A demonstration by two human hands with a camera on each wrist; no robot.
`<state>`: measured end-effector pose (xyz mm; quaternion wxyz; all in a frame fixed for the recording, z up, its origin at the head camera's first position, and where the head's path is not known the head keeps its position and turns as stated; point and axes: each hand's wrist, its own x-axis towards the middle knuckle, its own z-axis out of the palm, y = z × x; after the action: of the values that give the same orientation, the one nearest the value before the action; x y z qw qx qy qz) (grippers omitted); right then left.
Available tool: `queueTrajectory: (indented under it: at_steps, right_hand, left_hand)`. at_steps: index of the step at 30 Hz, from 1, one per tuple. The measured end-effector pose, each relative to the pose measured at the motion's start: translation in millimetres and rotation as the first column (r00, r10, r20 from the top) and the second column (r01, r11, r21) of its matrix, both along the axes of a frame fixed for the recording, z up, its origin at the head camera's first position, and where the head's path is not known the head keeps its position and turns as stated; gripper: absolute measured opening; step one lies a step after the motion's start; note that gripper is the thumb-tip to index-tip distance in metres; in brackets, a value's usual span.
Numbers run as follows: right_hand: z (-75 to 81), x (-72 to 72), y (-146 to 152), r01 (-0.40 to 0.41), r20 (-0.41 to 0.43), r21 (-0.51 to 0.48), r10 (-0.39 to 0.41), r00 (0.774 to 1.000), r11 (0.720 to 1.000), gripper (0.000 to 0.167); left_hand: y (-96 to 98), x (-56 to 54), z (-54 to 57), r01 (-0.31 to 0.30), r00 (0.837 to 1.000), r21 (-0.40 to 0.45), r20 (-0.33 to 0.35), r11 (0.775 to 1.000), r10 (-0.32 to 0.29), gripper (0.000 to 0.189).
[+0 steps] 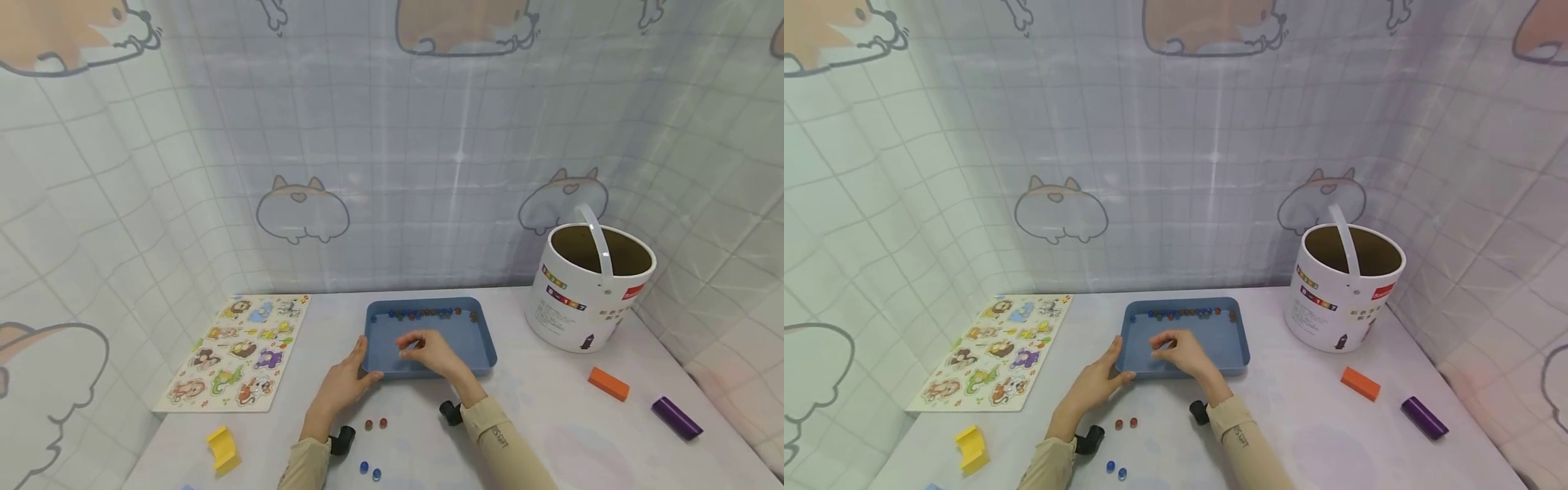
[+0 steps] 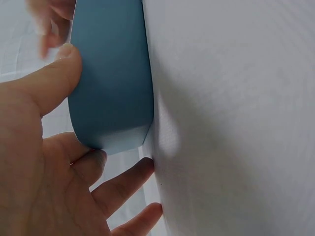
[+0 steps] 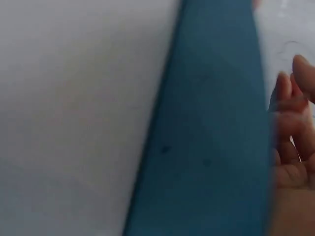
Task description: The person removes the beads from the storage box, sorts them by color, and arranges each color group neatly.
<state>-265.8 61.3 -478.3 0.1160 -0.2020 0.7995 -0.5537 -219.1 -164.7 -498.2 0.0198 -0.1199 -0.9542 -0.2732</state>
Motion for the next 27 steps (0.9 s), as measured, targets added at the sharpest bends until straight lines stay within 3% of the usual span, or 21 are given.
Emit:
queueTrajectory:
  at_steps: [5,12,21,27]
  right_hand:
    - [-13.6,-13.7,-11,-0.117,0.011,0.117,0.116,0.993,0.986,0.021]
    - [-12.8,-15.8,-38,-0.231,-0.005,0.213,0.237,0.971,0.949,0.013]
    - [-13.7,-18.8,-60,-0.212,0.004,0.257,0.218,0.976,0.943,0.008]
    - [-17.8,-20.7,-56,-0.196,0.000,0.155,0.198,0.980,0.968,0.011]
  left_hand:
    - [1.5,1.3,-1.2,0.021,1.000,0.006,0.009,1.000,-0.021,0.087]
    - [1.5,1.3,-2.3,0.016,1.000,0.010,0.005,1.000,-0.016,0.086]
    - [-0.7,0.9,1.6,0.025,1.000,-0.004,-0.010,1.000,-0.025,0.085]
    - [-2.9,1.7,2.7,0.023,1.000,-0.015,0.000,1.000,-0.023,0.086]
